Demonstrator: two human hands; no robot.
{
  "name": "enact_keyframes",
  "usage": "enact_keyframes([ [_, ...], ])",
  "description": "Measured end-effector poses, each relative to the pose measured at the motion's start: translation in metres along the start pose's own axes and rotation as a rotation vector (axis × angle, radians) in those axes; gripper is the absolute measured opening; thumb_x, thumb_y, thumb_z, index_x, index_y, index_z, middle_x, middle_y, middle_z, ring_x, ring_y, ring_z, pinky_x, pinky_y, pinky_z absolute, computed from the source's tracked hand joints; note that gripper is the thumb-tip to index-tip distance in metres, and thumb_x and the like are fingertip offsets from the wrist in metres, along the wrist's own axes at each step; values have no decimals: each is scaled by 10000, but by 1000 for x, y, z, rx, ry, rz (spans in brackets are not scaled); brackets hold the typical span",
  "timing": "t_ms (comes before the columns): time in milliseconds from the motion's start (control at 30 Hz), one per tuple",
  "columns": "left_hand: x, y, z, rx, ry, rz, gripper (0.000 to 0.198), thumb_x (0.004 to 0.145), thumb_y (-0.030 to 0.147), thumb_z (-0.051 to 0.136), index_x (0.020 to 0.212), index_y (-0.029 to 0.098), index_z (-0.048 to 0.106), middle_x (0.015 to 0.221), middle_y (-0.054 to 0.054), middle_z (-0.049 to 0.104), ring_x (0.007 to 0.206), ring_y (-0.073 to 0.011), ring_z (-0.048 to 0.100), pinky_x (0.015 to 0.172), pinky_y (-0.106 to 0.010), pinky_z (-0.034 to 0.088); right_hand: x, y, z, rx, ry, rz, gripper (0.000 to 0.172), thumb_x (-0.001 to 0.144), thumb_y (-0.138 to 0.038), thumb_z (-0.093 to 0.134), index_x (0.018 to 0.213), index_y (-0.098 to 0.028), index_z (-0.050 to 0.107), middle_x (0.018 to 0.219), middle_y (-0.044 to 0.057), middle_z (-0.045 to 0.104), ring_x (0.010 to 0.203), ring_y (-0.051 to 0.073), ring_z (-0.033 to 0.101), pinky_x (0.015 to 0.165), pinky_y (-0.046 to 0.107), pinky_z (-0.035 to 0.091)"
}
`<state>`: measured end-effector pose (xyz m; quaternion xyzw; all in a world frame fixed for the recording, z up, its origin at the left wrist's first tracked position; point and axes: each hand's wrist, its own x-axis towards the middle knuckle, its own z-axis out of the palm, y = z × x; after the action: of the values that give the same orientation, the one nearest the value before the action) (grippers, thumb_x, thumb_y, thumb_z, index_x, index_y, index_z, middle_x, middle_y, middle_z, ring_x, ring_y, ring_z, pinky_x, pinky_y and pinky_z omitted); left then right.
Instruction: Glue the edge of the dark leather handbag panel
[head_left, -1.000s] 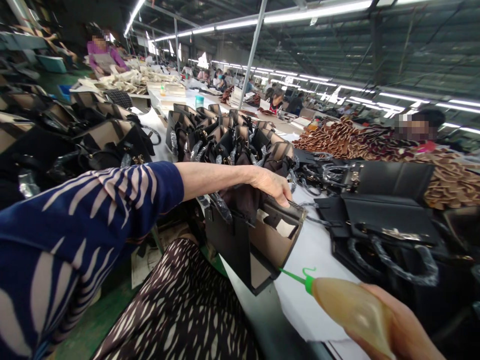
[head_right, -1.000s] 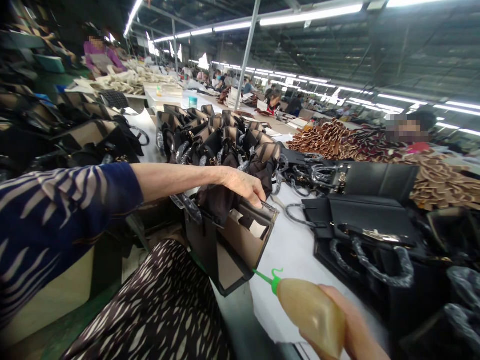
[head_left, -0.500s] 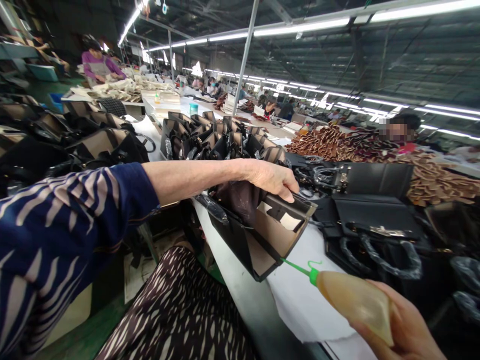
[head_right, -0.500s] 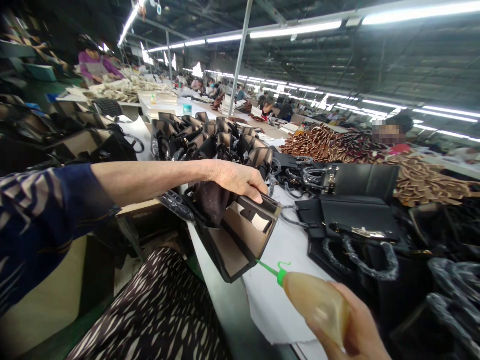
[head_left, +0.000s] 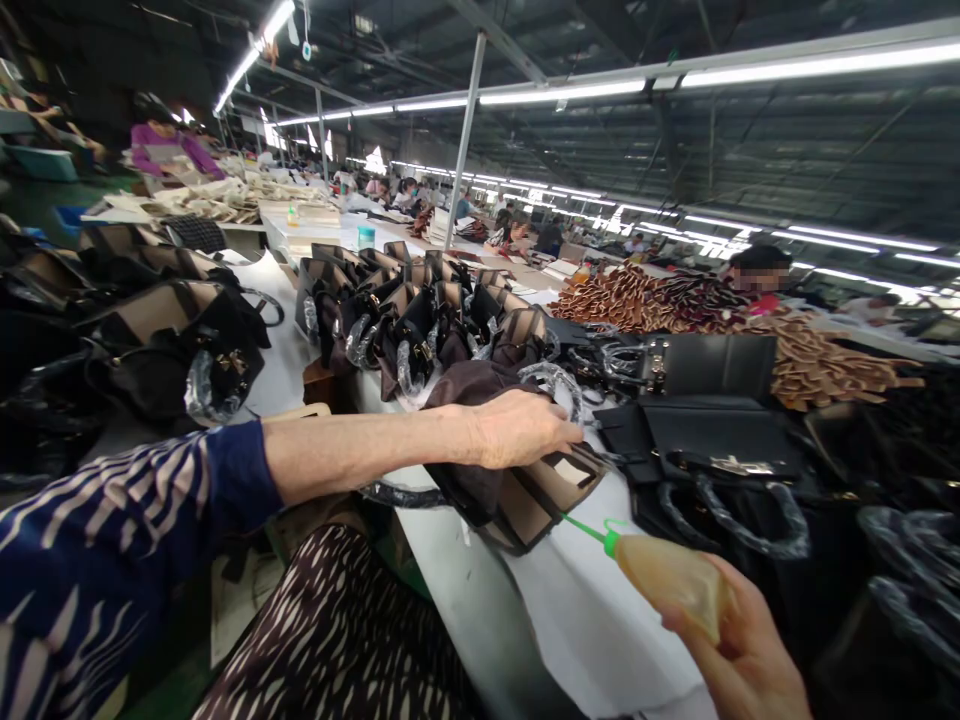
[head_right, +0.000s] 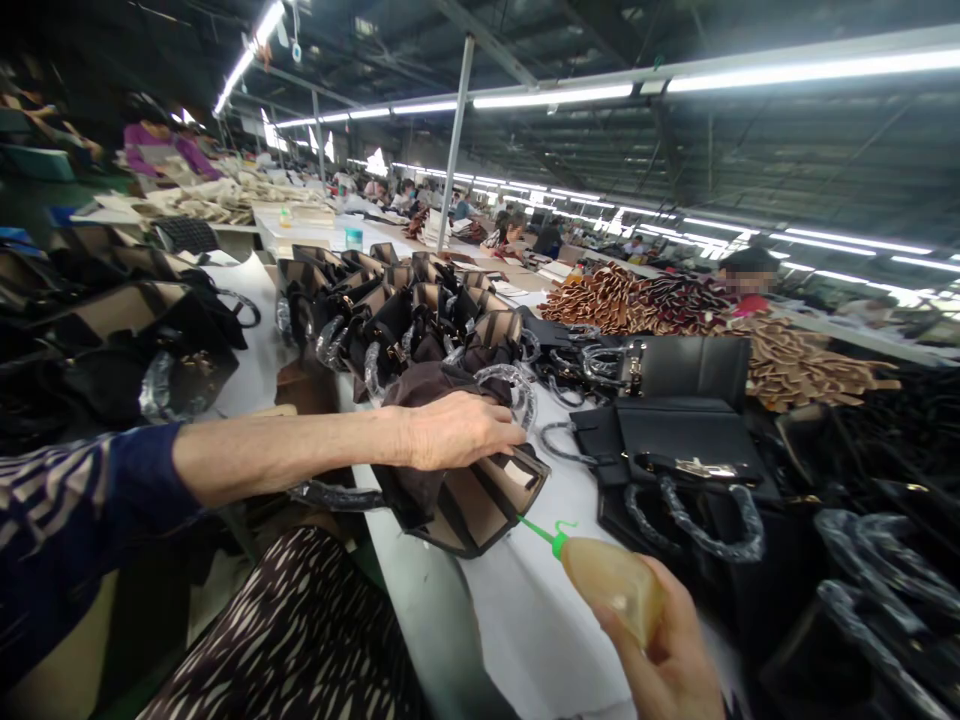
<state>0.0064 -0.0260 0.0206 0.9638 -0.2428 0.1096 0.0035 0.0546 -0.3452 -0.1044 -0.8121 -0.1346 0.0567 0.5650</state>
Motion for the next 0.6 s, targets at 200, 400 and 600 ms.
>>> enact_keyframes([
  [200, -5, 12, 13, 29, -45, -38, 198, 973, 291, 431, 1065, 188, 572, 971, -47, 633, 840, -188, 603, 615, -282, 415, 1, 5, 13, -15, 55, -5, 768, 644, -525, 773, 1262, -191, 463, 1059, 81, 651, 890, 317, 636, 740, 369, 550],
  [400, -8, 10, 20, -88, -73, -73, 167, 938, 291, 508, 1047, 185, 576, 993, -46, 637, 865, -196, 618, 668, -292, 441, -10, -1, 26, -48, 95, -13, 698, 684, -567, 736, 1228, -198, 501, 1037, 66, 637, 868, 291, 619, 830, 376, 508],
  [600, -13, 15, 20, -124, -119, -107, 194, 926, 270, 526, 1091, 184, 582, 1006, -47, 636, 927, -215, 614, 725, -302, 451, -10, 10, 26, 33, 98, 12, 806, 632, -588, 763, 1257, -180, 460, 1080, 103, 624, 900, 311, 620, 821, 379, 494],
])
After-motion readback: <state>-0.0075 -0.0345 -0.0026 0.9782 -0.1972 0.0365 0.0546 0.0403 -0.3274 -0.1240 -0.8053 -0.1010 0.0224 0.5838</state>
